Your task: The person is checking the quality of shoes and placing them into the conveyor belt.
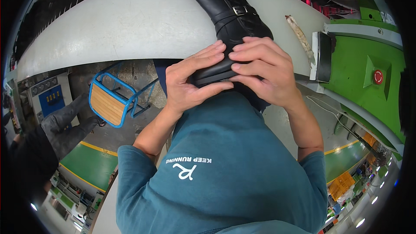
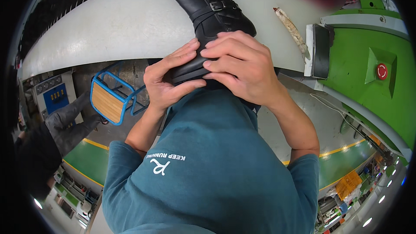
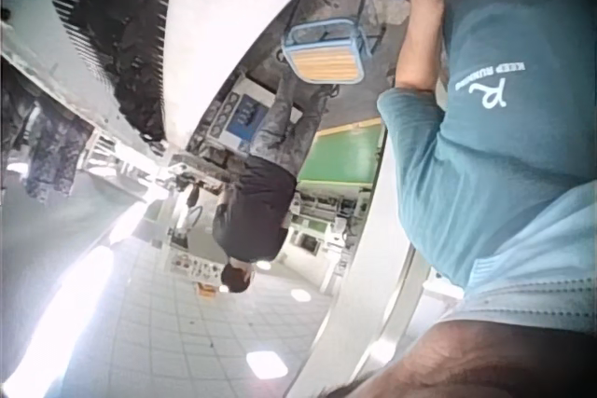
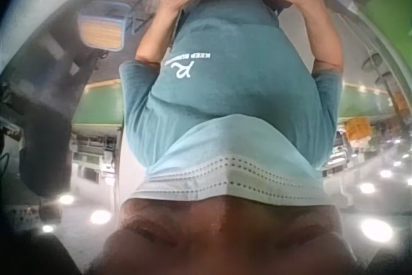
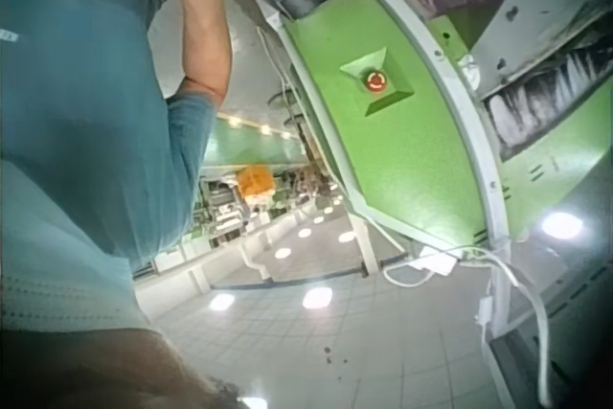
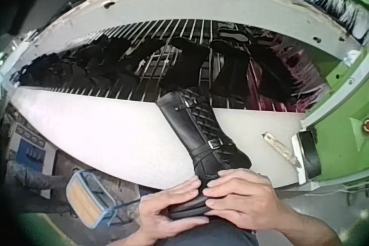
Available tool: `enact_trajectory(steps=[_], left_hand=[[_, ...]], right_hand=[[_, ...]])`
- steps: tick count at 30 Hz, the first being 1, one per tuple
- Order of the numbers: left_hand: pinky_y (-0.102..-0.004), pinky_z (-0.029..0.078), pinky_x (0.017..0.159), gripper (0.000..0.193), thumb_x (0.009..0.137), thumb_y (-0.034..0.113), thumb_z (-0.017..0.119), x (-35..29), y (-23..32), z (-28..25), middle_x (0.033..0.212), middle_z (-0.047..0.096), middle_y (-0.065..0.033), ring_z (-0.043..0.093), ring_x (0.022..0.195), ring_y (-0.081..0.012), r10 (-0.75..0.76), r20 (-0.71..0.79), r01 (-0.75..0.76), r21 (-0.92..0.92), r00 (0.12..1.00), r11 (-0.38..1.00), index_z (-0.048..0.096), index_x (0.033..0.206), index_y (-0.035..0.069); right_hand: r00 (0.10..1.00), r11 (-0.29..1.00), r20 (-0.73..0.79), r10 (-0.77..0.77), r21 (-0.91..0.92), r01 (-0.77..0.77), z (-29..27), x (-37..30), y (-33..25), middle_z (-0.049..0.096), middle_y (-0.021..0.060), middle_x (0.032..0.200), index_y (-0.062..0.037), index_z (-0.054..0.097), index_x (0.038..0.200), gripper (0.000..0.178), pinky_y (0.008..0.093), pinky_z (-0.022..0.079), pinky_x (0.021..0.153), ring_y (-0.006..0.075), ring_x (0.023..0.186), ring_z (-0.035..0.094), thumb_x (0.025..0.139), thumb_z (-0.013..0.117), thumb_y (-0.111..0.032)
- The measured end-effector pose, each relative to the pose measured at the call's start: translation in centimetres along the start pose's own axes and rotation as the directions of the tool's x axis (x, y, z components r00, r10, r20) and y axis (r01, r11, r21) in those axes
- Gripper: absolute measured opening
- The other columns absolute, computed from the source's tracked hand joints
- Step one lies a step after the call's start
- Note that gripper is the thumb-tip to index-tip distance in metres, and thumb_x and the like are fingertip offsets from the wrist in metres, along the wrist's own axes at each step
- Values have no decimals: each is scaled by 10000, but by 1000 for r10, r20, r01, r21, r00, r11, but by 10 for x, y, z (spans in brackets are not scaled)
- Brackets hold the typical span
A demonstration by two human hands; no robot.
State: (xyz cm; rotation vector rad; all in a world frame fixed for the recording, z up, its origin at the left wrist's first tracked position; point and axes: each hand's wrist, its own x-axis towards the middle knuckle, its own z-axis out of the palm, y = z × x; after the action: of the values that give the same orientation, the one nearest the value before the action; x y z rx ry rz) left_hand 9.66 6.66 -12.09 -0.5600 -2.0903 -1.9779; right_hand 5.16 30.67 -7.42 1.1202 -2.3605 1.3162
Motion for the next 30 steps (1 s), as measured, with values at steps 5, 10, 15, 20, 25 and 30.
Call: enact_trajectory(steps=[5, 10, 15, 20, 25, 30], left_hand=[[-471, 609, 1138, 453, 770, 75, 1031, -10, -8, -3, 1274, 810, -293, 771, 1285, -411, -47, -55, 50, 68, 997, 996, 828, 1151, -65], [-462, 612, 1130, 427, 781, 49, 1016, -13, -13, -5, 1280, 806, -296, 777, 1277, -405, 12, -39, -10, 74, 999, 997, 834, 1152, -59], [-479, 576, 1175, 443, 800, 7, 991, -16, -19, -5, 1336, 784, -303, 747, 1330, -414, 27, -36, -28, -23, 999, 999, 823, 1204, -59], [-509, 549, 1211, 497, 788, -12, 995, -16, -20, -11, 1384, 767, -301, 722, 1368, -431, 63, 45, -62, -17, 997, 998, 814, 1249, -54], [-552, 554, 1207, 536, 763, 155, 1049, 43, 57, -26, 1386, 779, -263, 713, 1378, -447, 415, 204, -462, 375, 887, 804, 796, 1207, -7], [-493, 563, 1176, 731, 798, 323, 995, 146, 158, -23, 1529, 710, -209, 621, 1480, -436, 433, 485, -639, 679, 760, 361, 714, 1405, 30]], right_hand=[[970, 978, 160, 183, 70, -196, 1, 26, -4, 785, 14, 951, -88, 762, 832, 271, 379, 604, 746, 252, 932, 758, 654, 966, -84], [955, 977, 251, 158, 101, -188, -13, 38, 8, 782, 73, 1145, -55, 766, 1094, 581, 379, 602, 929, 250, 1035, 765, 605, 1067, -142], [548, 571, 358, 756, 47, -820, -58, 45, 56, 758, 81, 1132, 11, 737, 1371, 659, 336, 567, 961, 146, 1032, 696, 1049, 788, -561], [603, 575, 283, 746, 183, -797, -40, 30, 56, 748, 19, 1092, -7, 720, 1306, 480, 294, 554, 927, 96, 1027, 684, 1060, 824, -406], [884, 879, 67, 463, 91, -468, -85, 72, -14, 773, 63, 1167, -17, 683, 1348, 490, 314, 570, 946, 143, 1045, 728, 974, 912, -234], [984, 933, 47, -172, -314, 178, -84, 92, -38, 702, 105, 1128, -70, 710, 1250, 516, 488, 595, 830, 357, 1008, 722, 803, 919, -220]])
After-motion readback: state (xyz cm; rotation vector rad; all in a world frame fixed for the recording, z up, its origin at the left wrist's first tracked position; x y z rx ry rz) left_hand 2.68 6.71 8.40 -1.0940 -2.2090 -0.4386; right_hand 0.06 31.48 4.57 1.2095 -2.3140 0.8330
